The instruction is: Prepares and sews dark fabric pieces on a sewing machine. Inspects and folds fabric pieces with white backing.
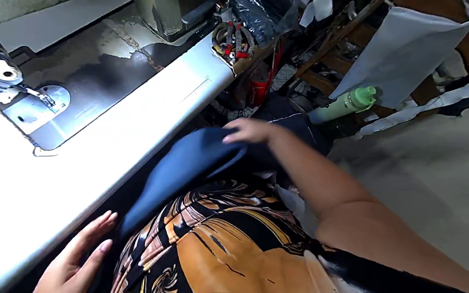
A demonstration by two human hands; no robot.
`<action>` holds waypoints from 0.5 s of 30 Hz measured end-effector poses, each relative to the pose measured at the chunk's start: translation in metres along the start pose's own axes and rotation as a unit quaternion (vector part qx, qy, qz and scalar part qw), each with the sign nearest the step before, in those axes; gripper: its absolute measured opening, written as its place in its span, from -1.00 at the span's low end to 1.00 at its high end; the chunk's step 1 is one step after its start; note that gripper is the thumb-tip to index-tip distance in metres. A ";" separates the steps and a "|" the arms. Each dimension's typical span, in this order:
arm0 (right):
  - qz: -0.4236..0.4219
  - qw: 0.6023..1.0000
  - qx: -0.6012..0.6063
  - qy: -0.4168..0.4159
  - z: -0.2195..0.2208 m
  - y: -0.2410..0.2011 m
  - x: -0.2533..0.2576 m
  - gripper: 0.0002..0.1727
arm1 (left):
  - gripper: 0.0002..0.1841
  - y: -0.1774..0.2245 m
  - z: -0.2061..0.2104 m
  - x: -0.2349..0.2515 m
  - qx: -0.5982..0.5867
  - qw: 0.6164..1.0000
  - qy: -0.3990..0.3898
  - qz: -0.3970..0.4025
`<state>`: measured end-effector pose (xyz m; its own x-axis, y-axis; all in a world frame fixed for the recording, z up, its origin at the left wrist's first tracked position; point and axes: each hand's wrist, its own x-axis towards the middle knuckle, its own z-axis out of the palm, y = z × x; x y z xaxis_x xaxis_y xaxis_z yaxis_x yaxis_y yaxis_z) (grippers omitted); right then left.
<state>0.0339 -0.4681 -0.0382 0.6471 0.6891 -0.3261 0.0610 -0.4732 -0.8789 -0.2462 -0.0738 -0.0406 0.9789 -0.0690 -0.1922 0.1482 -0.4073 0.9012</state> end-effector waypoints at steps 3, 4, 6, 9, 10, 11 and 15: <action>0.296 0.921 -0.109 0.230 -0.102 0.065 -0.052 -0.59 | -0.48 -0.031 -0.003 -0.026 -0.049 0.993 0.013 -0.110; 0.357 0.864 -0.191 0.299 -0.123 0.092 -0.069 -0.52 | -0.48 -0.034 -0.002 -0.027 -0.054 0.989 0.018 -0.134; 0.357 0.819 -0.274 0.356 -0.126 0.109 -0.080 -0.30 | -0.49 -0.036 0.003 -0.019 -0.056 0.986 0.026 -0.154; 0.186 0.891 -0.325 0.256 -0.035 0.071 -0.032 -0.14 | -0.46 -0.032 0.012 0.009 -0.054 0.988 0.000 -0.142; 0.111 0.916 -0.331 0.196 0.005 0.058 -0.008 -0.09 | -0.45 -0.030 0.017 0.022 -0.050 0.990 -0.012 -0.130; 0.063 0.936 -0.321 0.131 0.044 0.043 0.014 -0.09 | -0.46 -0.026 0.023 0.034 -0.043 0.992 -0.026 -0.117; 0.001 0.948 -0.319 -0.006 0.117 0.014 0.071 -0.68 | -0.48 -0.008 0.037 0.053 0.026 0.992 -0.075 -0.093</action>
<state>-0.0084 -0.3614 -0.1143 0.6394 0.6923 -0.3345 0.5093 -0.7073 -0.4902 -0.2011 -0.1073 -0.0725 0.9027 -0.1209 -0.4129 0.3138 -0.4717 0.8240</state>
